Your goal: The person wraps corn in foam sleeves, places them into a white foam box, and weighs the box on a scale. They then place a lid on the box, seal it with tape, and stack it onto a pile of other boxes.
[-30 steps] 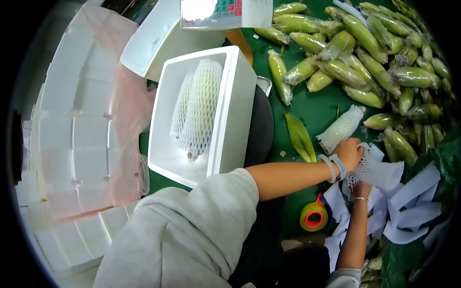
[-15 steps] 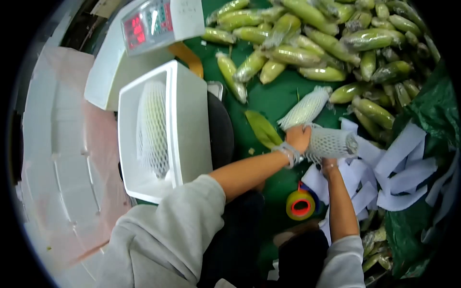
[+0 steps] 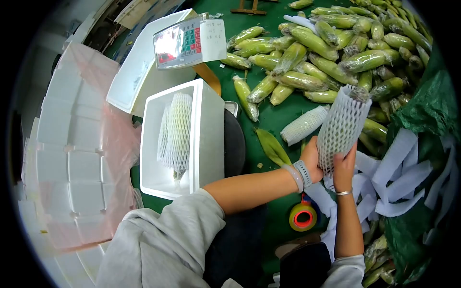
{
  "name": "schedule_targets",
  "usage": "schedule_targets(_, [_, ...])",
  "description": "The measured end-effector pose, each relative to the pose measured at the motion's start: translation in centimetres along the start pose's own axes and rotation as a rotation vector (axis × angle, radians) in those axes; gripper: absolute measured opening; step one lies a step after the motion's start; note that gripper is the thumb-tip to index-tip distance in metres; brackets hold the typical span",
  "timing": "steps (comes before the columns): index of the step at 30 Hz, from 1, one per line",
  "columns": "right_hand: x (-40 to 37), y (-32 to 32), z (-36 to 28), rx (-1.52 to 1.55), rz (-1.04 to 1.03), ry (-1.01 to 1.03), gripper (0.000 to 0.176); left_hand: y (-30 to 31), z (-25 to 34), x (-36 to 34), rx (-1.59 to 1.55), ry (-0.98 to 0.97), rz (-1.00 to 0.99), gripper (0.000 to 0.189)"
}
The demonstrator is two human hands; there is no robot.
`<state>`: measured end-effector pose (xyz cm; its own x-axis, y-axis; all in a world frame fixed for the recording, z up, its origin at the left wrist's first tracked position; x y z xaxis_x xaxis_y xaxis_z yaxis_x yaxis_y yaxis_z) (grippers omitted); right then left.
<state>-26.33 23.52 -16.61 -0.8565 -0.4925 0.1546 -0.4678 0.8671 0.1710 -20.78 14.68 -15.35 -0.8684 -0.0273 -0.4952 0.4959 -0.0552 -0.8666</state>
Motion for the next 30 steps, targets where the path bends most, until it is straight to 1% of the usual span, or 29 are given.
schedule_targets(1, [-0.2, -0.1, -1.0, -0.004, 0.002, -0.002, 0.07, 0.0, -0.3, -0.3, 0.035, -0.032, 0.014, 0.04])
schedule_targets(2, [-0.2, -0.2, -2.0, 0.005, -0.084, -0.01, 0.073, 0.2, -0.3, -0.5, 0.077, -0.083, -0.004, 0.044])
schedule_targets(3, [0.0, -0.3, -3.0, 0.011, -0.167, -0.014, 0.076, -0.9, -0.1, -1.9, 0.074, -0.077, -0.015, 0.044])
schedule_targets(4, [0.2, -0.3, -3.8, 0.107, -0.15, -0.093, 0.074, -2.3, 0.5, -4.5, 0.259, -0.005, 0.085, 0.047])
schedule_targets(5, [0.4, -0.3, -5.5, 0.096, -0.143, -0.086, 0.074, -3.0, 1.3, -6.8, 0.446, 0.068, 0.185, 0.051])
schedule_targets(7, [0.5, -0.8, -8.6, 0.592, -0.333, -0.393, 0.071, -3.3, 2.9, -10.0, 0.709, 0.124, 0.102, 0.058])
schedule_targets(8, [0.1, -0.8, -8.0, 0.722, -0.32, -0.465, 0.067, -3.7, 4.0, -12.1, 0.838, 0.126, 0.056, 0.054])
schedule_targets(9, [-0.1, -0.8, -9.4, 0.709, -0.325, -0.457, 0.067, -4.3, 5.2, -14.6, 0.966, 0.127, 0.009, 0.05])
schedule_targets(11, [-1.5, -1.4, -12.8, 0.932, -0.554, -0.621, 0.067, -4.6, 9.1, -18.9, 1.394, -0.18, -0.15, 0.041])
schedule_targets(12, [-2.4, -1.5, -12.9, 0.9, -0.582, -0.658, 0.074, -4.7, 11.7, -21.4, 1.582, -0.479, 0.165, 0.039])
schedule_targets(13, [-3.4, -1.9, -14.1, 1.013, -0.615, -0.71, 0.069, -3.5, 14.5, -23.2, 1.657, -0.875, 0.356, 0.042])
schedule_targets(14, [-4.3, -2.2, -15.0, 1.009, -0.643, -0.746, 0.069, -2.2, 17.7, -24.8, 1.764, -1.248, 0.67, 0.051])
schedule_targets(15, [-5.1, -2.4, -15.7, 1.006, -0.671, -0.78, 0.069, 0.4, 21.2, -25.7, 2.055, -1.388, 0.948, 0.067])
schedule_targets(16, [-5.8, -2.6, -16.2, 0.982, -0.695, -0.83, 0.07, 2.4, 23.0, -25.6, 1.965, -1.081, 1.009, 0.076])
schedule_targets(17, [-6.3, -3.1, -17.0, 0.947, -0.702, -0.838, 0.068, 3.8, 24.2, -25.2, 1.859, -0.785, 1.044, 0.085])
schedule_targets(18, [-6.7, -3.8, -17.7, 0.919, -0.694, -0.842, 0.066, 4.5, 24.8, -24.8, 1.842, -0.797, 1.024, 0.085])
schedule_targets(20, [-7.6, -5.2, -19.6, 0.926, -0.682, -0.873, 0.059, 5.4, 25.6, -24.0, 1.889, -0.695, 0.888, 0.095])
schedule_targets(21, [-7.8, -5.9, -20.3, 0.91, -0.67, -0.871, 0.059, 6.0, 26.1, -24.0, 1.88, -0.696, 0.87, 0.095])
schedule_targets(23, [-7.8, -7.3, -21.4, 0.802, -0.712, -0.853, 0.064, 6.5, 27.7, -24.1, 1.802, -0.699, 0.643, 0.099])
schedule_targets(24, [-7.8, -8.0, -22.2, 0.77, -0.72, -0.821, 0.062, 7.1, 28.8, -24.3, 1.677, -0.586, 0.622, 0.083])
schedule_targets(25, [-7.8, -8.8, -23.0, 0.76, -0.713, -0.817, 0.062, 7.4, 29.3, -25.7, 1.672, -0.588, 0.608, 0.083])
schedule_targets(27, [-7.7, -10.6, -24.1, 0.724, -0.712, -0.836, 0.061, 8.7, 29.2, -28.7, 0.652, -0.328, 0.028, 0.067])
schedule_targets(28, [-7.4, -11.7, -24.0, 0.688, -0.696, -0.82, 0.06, 9.3, 28.8, -31.0, 0.515, -0.386, -0.034, 0.063])
schedule_targets(29, [-7.4, -13.1, -24.6, 0.657, -0.684, -0.846, 0.058, 9.7, 27.7, -33.8, 0.377, -0.44, -0.09, 0.06])
schedule_targets(30, [-7.5, -14.8, -25.2, 0.598, -0.712, -0.826, 0.052, 8.9, 26.2, -37.1, 0.305, -0.456, -0.167, 0.06])
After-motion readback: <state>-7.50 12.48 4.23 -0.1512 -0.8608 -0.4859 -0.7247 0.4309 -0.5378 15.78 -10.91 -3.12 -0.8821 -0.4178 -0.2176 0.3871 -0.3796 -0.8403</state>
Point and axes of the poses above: each hand's wrist, its own x-axis towards the middle knuckle, its own y-axis out of the back of the hand, z = x × y, the point moved 2 cm from there along x, towards the middle knuckle, and after that the axes turned 4 degrees about -z, right-handed, at the moved point
